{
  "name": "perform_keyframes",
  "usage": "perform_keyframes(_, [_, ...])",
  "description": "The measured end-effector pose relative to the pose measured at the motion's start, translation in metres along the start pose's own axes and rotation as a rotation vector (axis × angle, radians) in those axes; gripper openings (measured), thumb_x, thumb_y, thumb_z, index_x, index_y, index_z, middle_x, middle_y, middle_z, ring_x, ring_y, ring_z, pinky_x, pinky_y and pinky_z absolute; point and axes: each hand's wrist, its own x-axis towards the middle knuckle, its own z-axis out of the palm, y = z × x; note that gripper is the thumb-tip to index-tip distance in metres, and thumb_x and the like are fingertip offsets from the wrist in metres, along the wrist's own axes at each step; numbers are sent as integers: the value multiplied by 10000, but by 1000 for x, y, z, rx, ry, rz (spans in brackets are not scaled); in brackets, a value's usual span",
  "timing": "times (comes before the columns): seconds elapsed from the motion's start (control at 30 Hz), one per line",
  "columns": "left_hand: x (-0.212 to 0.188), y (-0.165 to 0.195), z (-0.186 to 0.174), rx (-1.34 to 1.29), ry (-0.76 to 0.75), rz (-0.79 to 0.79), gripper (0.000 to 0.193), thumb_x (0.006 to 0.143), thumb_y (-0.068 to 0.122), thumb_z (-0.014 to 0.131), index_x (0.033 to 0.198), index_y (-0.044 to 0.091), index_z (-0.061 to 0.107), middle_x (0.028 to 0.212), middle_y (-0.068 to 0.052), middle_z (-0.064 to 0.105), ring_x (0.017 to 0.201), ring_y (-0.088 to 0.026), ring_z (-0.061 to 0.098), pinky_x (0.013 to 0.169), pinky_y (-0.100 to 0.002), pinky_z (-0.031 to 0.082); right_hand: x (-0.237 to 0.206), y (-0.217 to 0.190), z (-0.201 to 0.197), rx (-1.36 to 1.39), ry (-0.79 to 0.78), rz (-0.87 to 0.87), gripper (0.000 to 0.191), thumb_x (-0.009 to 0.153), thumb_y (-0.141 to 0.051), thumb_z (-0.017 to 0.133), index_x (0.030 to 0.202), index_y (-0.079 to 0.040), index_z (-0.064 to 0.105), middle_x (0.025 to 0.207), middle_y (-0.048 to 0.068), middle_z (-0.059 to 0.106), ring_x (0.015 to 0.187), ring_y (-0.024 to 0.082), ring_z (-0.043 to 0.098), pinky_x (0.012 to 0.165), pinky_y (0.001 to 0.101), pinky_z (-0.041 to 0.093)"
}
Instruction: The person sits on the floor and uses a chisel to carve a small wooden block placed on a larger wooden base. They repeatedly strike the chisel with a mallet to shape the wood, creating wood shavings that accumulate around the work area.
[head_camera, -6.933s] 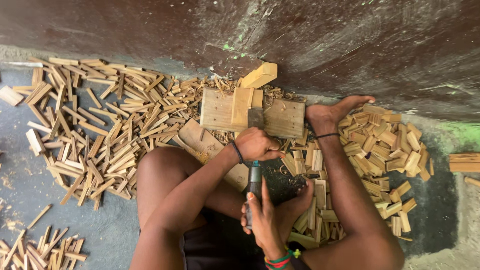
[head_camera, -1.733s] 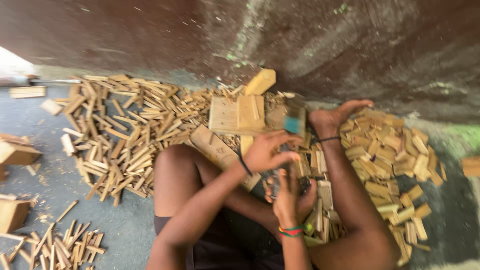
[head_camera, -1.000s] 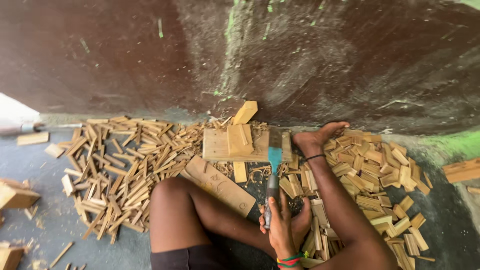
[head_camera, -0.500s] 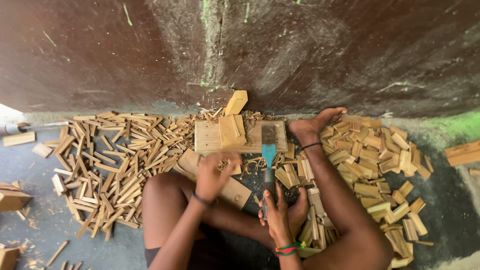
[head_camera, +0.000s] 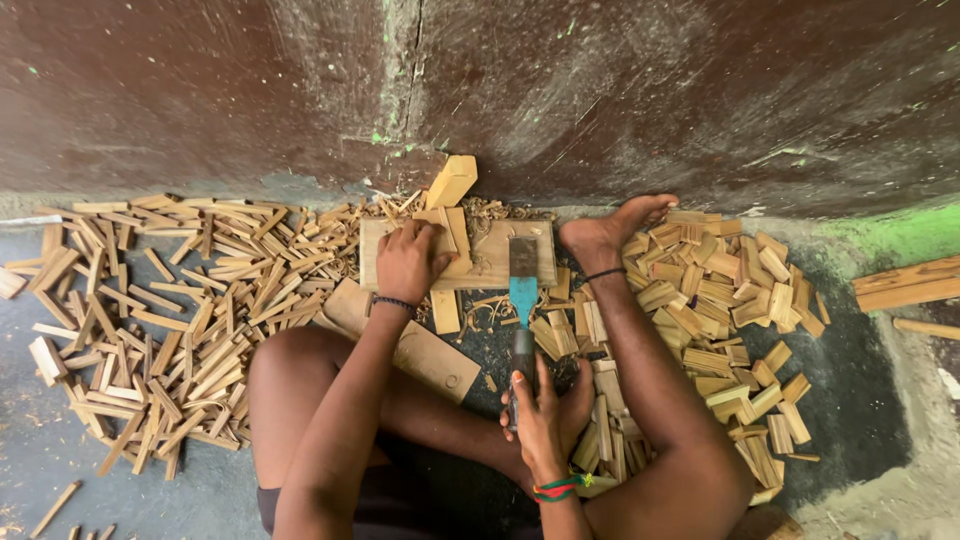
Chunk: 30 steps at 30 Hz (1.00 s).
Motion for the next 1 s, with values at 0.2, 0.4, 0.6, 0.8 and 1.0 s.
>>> perform_keyframes(0.2, [-6, -3, 1, -46, 30, 34, 317, 818, 362, 819, 1045, 152, 751, 1068, -50, 665, 982, -301, 644, 865, -437, 526, 2, 1, 4, -61, -3, -25, 981, 877, -830, 119, 1610, -254, -189, 1685, -16, -254, 1567, 189, -172, 1268, 541, -43])
perform_keyframes(0.4, [-5, -9, -5, -102, 17, 79, 328, 825, 333, 815, 1081, 141, 747, 1053, -48, 668, 983, -296, 658, 886, -434, 532, 0, 1, 5, -29, -8, -8, 982, 844, -830, 124, 1595, -283, -193, 1676, -50, -250, 1557, 174, -173, 1263, 539, -39])
perform_keyframes(0.6, [-9, -15, -15, -228, 13, 97, 563, 787, 291, 859, 1262, 86, 636, 1193, -110, 628, 1027, -347, 651, 883, -451, 529, -2, 6, 5, -34, 11, -40, 1020, 842, -859, 146, 1604, -260, -174, 1683, -43, -242, 1564, 164, -156, 1270, 517, -44])
perform_keyframes(0.8, [-7, -15, -10, -180, 18, 102, 587, 786, 312, 876, 1265, 100, 609, 1268, -100, 592, 1038, -354, 662, 902, -461, 541, -4, 10, -14, -61, 29, 21, 1017, 842, -852, 139, 1602, -257, -182, 1681, -29, -245, 1561, 172, -166, 1267, 524, -47])
perform_keyframes(1.0, [-2, -18, -14, -236, -33, 6, 736, 806, 459, 869, 1361, 96, 551, 1382, -113, 537, 1093, -354, 660, 919, -443, 552, 4, 12, -20, -64, 18, 10, 1014, 842, -846, 131, 1601, -254, -189, 1680, -15, -248, 1559, 180, -177, 1265, 532, -49])
